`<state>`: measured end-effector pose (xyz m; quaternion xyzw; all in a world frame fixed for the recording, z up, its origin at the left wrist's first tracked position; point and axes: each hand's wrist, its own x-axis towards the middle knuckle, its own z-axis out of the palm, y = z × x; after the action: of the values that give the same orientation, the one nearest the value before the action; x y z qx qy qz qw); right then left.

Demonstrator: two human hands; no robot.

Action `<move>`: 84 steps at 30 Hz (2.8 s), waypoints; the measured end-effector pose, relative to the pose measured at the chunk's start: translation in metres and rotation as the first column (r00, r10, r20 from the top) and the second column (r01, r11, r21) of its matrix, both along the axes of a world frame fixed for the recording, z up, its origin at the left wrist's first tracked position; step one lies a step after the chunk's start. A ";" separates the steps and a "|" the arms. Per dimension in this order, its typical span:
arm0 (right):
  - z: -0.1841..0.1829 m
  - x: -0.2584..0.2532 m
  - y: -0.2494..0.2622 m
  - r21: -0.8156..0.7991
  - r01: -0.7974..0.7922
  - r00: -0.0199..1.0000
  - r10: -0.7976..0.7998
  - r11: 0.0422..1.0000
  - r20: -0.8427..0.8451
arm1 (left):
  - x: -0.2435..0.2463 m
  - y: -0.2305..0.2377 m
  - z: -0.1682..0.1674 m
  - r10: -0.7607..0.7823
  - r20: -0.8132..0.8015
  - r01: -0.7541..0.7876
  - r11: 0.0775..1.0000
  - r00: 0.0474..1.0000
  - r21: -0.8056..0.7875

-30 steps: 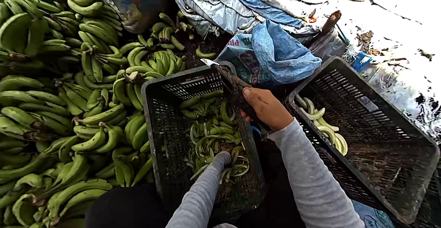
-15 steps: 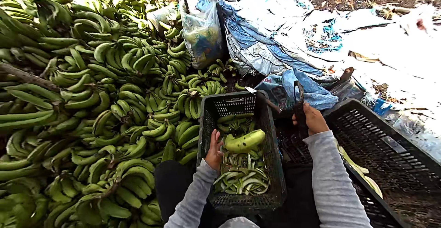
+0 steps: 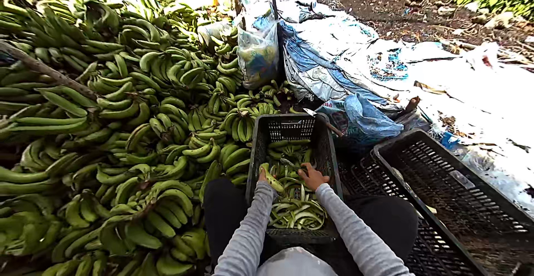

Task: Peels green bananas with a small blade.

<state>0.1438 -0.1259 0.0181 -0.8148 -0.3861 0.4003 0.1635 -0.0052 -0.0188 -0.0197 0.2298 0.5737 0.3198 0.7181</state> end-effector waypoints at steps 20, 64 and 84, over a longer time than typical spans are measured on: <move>-0.001 -0.027 0.005 0.085 0.424 0.898 -0.430 0.902 0.087 | 0.013 -0.022 0.048 -0.350 -0.230 0.387 0.911 0.908 0.140; 0.117 0.008 0.051 0.624 -0.023 0.870 -0.291 0.781 0.397 | -0.016 0.001 0.068 -0.515 0.076 0.427 0.776 0.854 0.464; 0.102 0.003 0.067 0.443 -0.126 0.908 -0.077 0.887 0.411 | 0.000 0.018 0.065 -0.378 0.046 0.293 0.782 0.925 0.550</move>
<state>0.1466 -0.0587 0.1197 -0.8141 -0.5062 0.1158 0.2602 -0.0052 -0.0010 0.0453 0.4935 0.3547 0.3499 0.7129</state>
